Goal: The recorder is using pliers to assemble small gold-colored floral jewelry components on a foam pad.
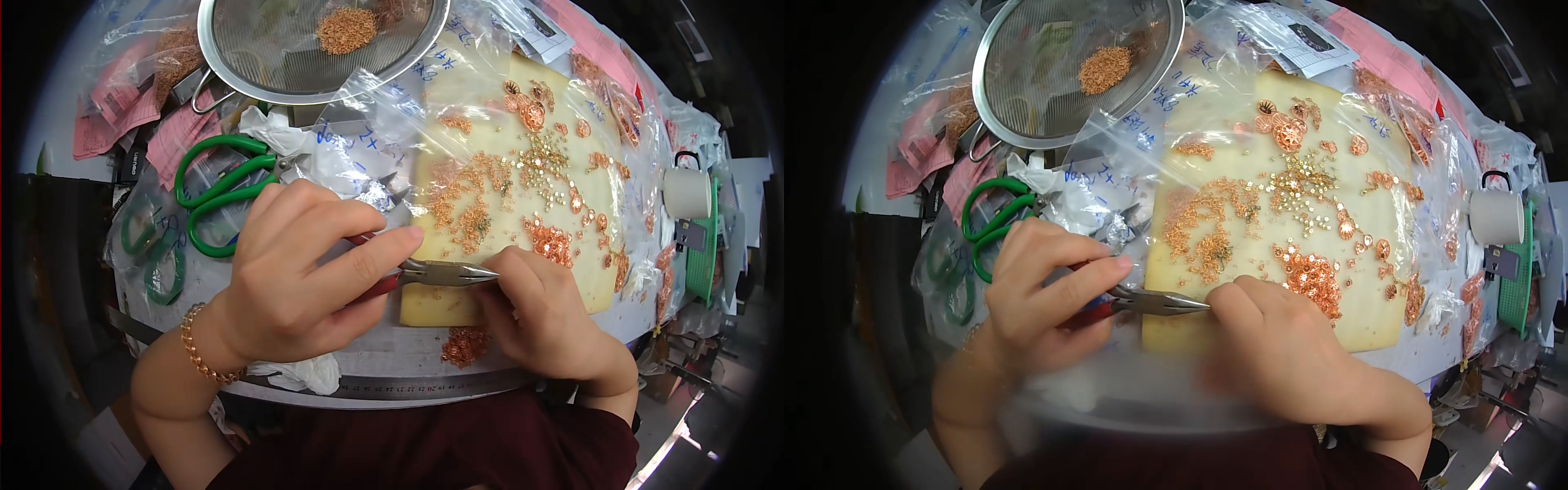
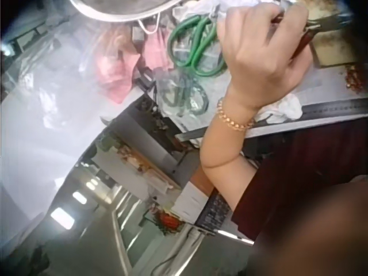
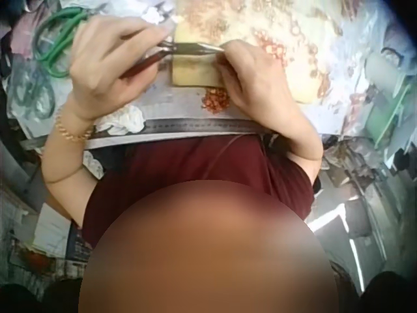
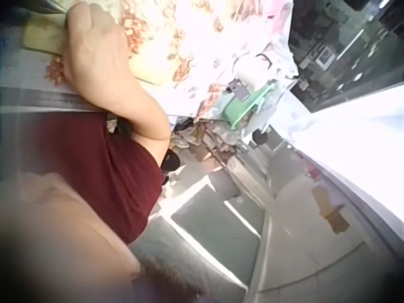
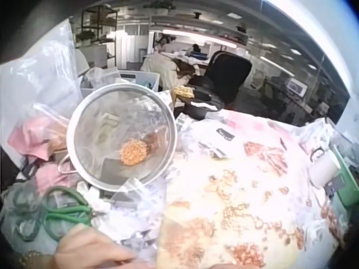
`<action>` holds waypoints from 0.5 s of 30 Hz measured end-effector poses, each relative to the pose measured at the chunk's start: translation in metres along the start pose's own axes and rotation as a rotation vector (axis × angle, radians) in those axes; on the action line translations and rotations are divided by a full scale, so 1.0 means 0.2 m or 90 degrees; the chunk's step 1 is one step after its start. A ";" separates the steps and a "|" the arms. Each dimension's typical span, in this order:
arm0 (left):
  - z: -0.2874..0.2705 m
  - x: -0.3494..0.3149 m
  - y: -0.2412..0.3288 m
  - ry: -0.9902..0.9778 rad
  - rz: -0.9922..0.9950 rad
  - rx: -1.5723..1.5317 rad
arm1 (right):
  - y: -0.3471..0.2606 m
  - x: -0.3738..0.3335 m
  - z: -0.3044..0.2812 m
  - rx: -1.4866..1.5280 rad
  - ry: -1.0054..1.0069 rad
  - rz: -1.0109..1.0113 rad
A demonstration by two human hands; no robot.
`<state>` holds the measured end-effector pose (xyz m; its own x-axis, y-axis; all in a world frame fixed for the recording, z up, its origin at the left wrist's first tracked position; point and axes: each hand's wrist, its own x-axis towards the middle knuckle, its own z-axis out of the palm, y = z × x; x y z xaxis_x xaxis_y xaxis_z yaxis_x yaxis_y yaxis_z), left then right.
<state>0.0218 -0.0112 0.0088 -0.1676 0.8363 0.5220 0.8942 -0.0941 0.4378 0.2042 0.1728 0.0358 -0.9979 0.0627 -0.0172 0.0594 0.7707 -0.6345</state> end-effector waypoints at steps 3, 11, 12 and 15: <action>0.00 0.00 0.00 0.000 0.001 0.004 | 0.01 0.00 0.01 0.009 0.015 -0.001; 0.02 0.00 0.00 -0.004 -0.018 -0.032 | 0.06 -0.02 -0.01 0.305 0.063 0.048; 0.02 -0.01 0.00 -0.008 -0.031 -0.046 | 0.06 -0.03 -0.02 0.305 0.067 0.047; 0.01 -0.01 0.03 -0.071 -0.095 -0.131 | 0.04 -0.05 -0.05 0.599 0.029 0.205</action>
<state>0.0278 -0.0120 0.0090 -0.2340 0.9023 0.3622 0.7583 -0.0638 0.6488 0.2147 0.1852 0.0380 -0.9347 0.2197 -0.2795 0.2625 -0.1035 -0.9594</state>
